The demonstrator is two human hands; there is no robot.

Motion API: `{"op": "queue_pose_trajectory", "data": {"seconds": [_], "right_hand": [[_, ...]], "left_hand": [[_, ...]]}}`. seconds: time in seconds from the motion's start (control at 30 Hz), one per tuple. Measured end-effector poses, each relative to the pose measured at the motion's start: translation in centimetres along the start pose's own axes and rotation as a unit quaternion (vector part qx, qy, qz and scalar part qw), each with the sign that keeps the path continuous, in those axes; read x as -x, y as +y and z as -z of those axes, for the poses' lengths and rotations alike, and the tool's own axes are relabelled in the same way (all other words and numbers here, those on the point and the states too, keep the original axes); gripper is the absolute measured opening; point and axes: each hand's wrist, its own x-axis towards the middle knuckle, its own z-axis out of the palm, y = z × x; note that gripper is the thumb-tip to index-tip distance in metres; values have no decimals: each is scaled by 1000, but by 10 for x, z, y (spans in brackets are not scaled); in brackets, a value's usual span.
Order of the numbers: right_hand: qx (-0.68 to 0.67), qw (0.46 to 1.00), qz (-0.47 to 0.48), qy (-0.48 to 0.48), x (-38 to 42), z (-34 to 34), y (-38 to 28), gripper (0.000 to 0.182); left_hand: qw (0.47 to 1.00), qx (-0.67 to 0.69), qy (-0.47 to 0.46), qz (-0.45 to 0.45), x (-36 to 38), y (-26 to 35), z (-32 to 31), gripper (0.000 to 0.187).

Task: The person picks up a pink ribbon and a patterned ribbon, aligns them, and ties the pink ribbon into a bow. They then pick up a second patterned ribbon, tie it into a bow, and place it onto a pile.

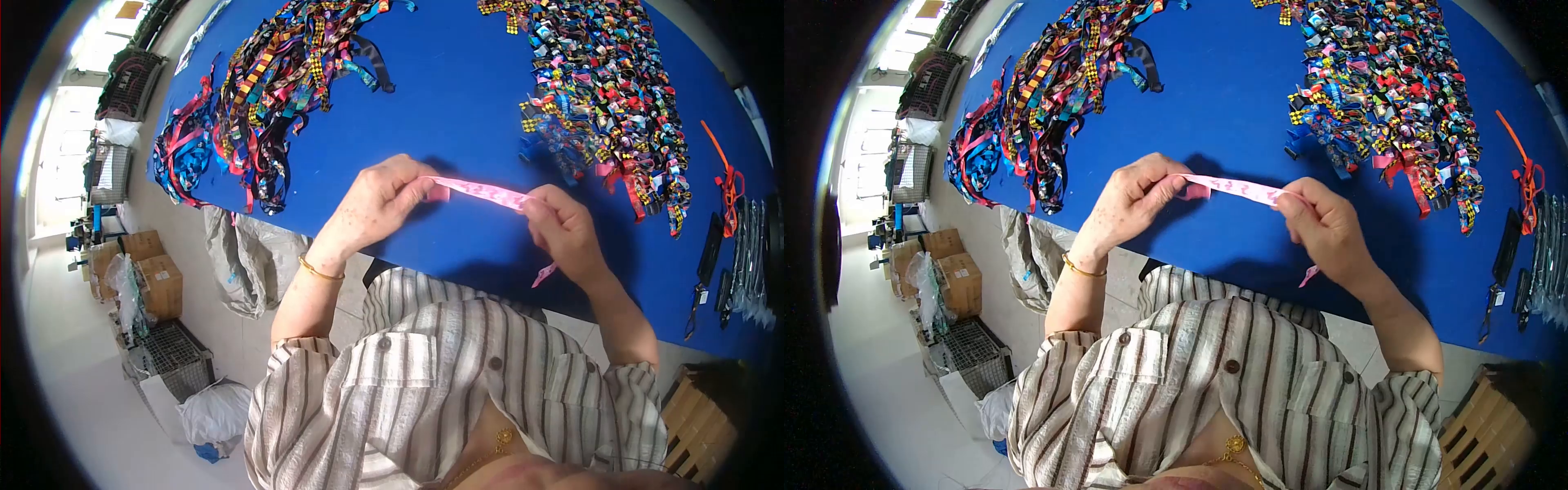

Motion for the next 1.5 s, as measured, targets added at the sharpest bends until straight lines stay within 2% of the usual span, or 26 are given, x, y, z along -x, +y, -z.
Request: {"op": "queue_pose_trajectory", "data": {"seconds": [0.03, 0.07, 0.13, 0.17, 0.3, 0.4, 0.47, 0.53, 0.7, 0.8, 1.03, 1.23, 1.33, 1.43, 1.5], "right_hand": [[-14, 999, -40, -2, 0, 3, -4, 21], [-27, 996, -80, -3, 0, 6, -5, 21], [-67, 992, -104, -12, -2, 8, 5, 23], [-79, 989, -120, -18, -3, 9, 9, 23], [-37, 984, -171, -29, -2, 5, 18, 23], [9, 979, -206, -7, 3, 17, 19, 21], [52, 966, -252, 14, 8, 24, 5, 20], [65, 971, -230, 30, 14, 36, 19, 20], [141, 960, -231, 74, 28, 54, 27, 19], [167, 952, -238, 98, 35, 66, 27, 18], [243, 920, -265, 153, 44, 80, 30, 22], [328, 887, -263, 193, 47, 83, 24, 22], [311, 886, -275, 204, 50, 92, 31, 20], [260, 911, -246, 203, 55, 101, 43, 18], [258, 909, -249, 211, 55, 101, 42, 17]], "left_hand": [[999, -13, 13, -26, 1, -5, 6, 21], [997, 24, 2, 72, 4, -6, 11, 21], [960, 98, -20, 263, 8, 0, 26, 20], [991, 43, 16, 127, 13, -31, 23, 20], [962, 157, 29, 223, 18, -47, 35, 15], [966, 76, 67, 237, 21, -78, 37, 11], [974, -28, 84, 208, 21, -81, 40, 13], [971, -63, 86, 212, 19, -87, 38, 14], [964, -56, 95, 243, 13, -92, 36, 11], [955, -99, 67, 273, 7, -89, 38, 11], [945, -50, 95, 309, 6, -90, 36, 11], [951, -170, 101, 237, 15, -101, 35, 15], [941, -177, 135, 256, 20, -101, 34, 21], [937, -145, 165, 272, 25, -105, 38, 25], [933, -154, 185, 269, 28, -111, 42, 23]]}}
